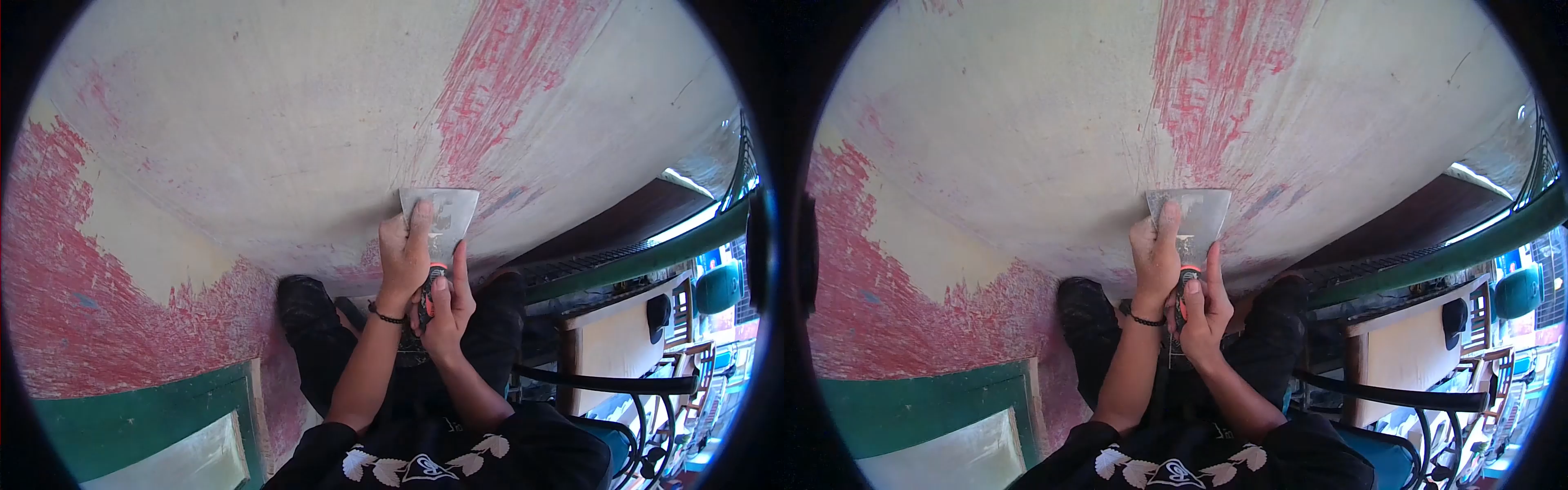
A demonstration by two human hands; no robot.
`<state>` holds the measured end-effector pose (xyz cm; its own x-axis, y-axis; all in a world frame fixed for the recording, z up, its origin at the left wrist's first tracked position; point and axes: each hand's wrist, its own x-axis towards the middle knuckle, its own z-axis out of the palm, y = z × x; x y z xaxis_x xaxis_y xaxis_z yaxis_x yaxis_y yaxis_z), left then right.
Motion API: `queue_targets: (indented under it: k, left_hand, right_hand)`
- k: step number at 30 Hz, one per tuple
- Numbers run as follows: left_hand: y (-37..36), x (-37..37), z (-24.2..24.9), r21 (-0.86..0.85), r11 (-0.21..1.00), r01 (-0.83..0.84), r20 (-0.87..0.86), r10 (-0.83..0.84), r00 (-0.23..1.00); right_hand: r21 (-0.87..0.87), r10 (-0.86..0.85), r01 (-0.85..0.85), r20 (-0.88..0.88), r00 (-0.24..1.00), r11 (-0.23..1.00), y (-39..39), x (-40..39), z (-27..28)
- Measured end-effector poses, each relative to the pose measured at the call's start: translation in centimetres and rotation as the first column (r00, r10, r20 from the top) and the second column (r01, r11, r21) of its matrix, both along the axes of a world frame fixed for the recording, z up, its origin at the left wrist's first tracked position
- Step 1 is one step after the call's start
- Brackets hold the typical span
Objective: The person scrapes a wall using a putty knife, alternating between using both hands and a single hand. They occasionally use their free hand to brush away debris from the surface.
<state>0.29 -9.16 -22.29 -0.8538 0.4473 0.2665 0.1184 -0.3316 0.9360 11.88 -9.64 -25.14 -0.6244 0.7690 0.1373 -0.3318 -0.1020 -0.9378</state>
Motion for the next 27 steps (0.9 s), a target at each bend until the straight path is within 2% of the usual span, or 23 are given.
queue_targets:
  k: [4, 7, 10, 13, 14, 17, 19, 21, 24, 27]
  left_hand:
    - [-0.1, 0.8, -2.9, -0.057, 0.998, -0.013, -0.009, 0.012, 1.000]
    - [0.5, 0.5, -1.8, 0.018, 0.999, -0.046, -0.052, 0.047, 0.998]
    - [0.7, -0.3, 2.7, 0.057, 0.997, -0.062, -0.069, 0.065, 0.995]
    - [0.3, -0.9, 4.3, 0.050, 0.999, -0.005, -0.045, 0.008, 0.999]
    - [0.3, -1.1, 3.7, 0.030, 0.999, -0.024, -0.103, 0.027, 0.994]
    - [0.3, 0.1, 0.5, 0.057, 0.995, -0.082, -0.051, 0.085, 0.995]
    - [0.2, -0.1, -3.2, 0.011, 0.996, -0.090, -0.077, 0.091, 0.993]
    - [-0.3, -0.2, -3.9, -0.045, 0.997, -0.057, -0.057, 0.054, 0.997]
    - [0.1, -0.5, -2.3, 0.018, 1.000, -0.017, 0.041, 0.016, 0.999]
    - [0.0, -0.1, -1.9, 0.024, 0.999, -0.022, 0.062, 0.021, 0.998]
  right_hand:
    - [-0.016, -0.006, 0.006, -0.002, 1.000, 1.000, -0.3, 0.6, -3.3]
    - [-0.005, -0.008, 0.009, 0.018, 1.000, 1.000, 0.0, 0.4, -1.9]
    - [0.024, 0.009, -0.009, -0.014, 1.000, 1.000, 0.6, -0.4, 2.6]
    - [0.022, 0.014, -0.013, -0.064, 0.998, 1.000, 0.3, -0.9, 4.5]
    - [0.033, 0.005, -0.003, -0.056, 0.998, 0.999, 0.1, -0.9, 4.1]
    - [0.031, 0.031, -0.030, -0.011, 0.999, 0.999, -0.3, -0.2, 0.7]
    - [0.050, -0.001, -0.001, 0.032, 1.000, 0.999, -0.4, -0.1, -2.5]
    - [0.030, 0.020, -0.021, 0.022, 1.000, 0.999, -0.5, 0.0, -2.7]
    - [-0.101, 0.024, -0.027, -0.025, 0.999, 0.995, -0.9, 0.1, 0.1]
    - [-0.053, 0.010, -0.011, -0.024, 1.000, 0.999, -0.9, 0.1, -0.7]
